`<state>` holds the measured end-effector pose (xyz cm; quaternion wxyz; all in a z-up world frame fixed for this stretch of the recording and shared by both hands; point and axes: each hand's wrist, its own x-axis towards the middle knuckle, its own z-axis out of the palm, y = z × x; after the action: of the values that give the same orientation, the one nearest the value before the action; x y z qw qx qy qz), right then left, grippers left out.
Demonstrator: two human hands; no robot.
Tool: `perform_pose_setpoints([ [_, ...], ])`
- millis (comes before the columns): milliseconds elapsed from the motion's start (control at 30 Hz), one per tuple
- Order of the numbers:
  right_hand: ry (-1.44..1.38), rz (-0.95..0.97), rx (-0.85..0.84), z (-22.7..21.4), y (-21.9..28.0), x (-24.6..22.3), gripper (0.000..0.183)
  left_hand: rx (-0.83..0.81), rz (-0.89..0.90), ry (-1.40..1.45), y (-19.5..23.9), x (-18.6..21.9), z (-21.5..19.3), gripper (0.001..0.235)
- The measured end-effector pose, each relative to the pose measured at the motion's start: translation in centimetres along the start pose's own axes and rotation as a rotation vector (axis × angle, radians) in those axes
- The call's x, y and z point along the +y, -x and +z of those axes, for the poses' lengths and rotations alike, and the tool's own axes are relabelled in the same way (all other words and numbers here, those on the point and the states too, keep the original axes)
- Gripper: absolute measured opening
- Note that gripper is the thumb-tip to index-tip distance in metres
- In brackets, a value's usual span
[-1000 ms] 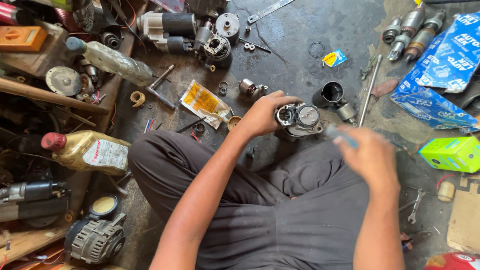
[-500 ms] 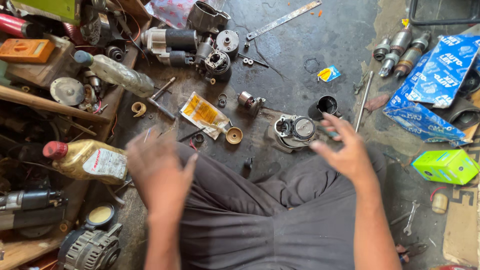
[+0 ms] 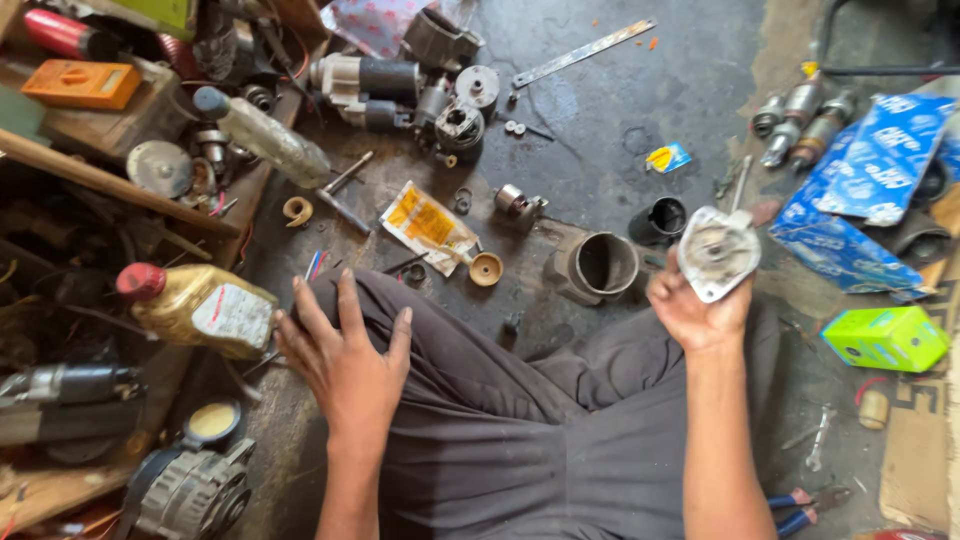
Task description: The person sits on the floor and uses a metal file to smooth the surface of a small cylindrical motor part. They then pick up a larger motor housing, apply oil from a bottle, and rotate the internal shaft to lubricate it.
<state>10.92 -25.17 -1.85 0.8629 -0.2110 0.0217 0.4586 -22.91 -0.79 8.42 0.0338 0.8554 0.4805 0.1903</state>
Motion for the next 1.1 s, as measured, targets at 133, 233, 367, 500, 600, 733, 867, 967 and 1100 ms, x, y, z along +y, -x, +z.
perform_pose_setpoints([
  [133, 0.656, -0.165, 0.239, 3.2, 2.8, -0.7, 0.058, -0.117, 0.110, 0.359, -1.2, 3.5, -1.8, 0.054],
  [233, 1.272, -0.074, 0.025, 6.9, 4.2, -1.5, 0.067, -0.448, 0.249, 1.129, -2.5, 6.7, -2.8, 0.060],
  [367, 1.672, 0.207, -0.241, 11.4, 3.1, 0.7, 0.081, -0.855, 0.659, 1.049, -5.0, 11.2, -1.6, 0.114],
  [500, 1.475, 0.163, -0.180, 12.8, 1.2, 2.5, 0.076, -1.166, 0.464, 0.685, -5.1, 11.6, 1.5, 0.131],
  [600, 1.076, -0.081, -0.042, 11.9, 3.0, 2.5, 0.046, -0.926, 0.395, 1.394, -3.4, 9.9, 4.1, 0.086],
  [733, 1.088, 0.053, 0.196, 7.5, 6.0, 5.8, 0.034, -0.920, 0.006, 1.534, -1.4, 9.0, 7.3, 0.077],
  [867, 0.662, -0.058, 0.107, 4.2, 8.5, 7.3, 0.022, -0.918, 0.030, 1.653, -0.5, 9.7, 8.4, 0.059],
  [967, 0.635, -0.112, 0.067, 4.2, 8.8, 6.9, 0.015, -0.888, 0.070, 1.668, -0.6, 10.4, 7.5, 0.051],
  [1100, 0.815, -0.184, 0.101, 5.1, 9.1, 7.1, 0.014, -0.858, 0.136, 1.632, -0.9, 10.4, 6.5, 0.051],
])
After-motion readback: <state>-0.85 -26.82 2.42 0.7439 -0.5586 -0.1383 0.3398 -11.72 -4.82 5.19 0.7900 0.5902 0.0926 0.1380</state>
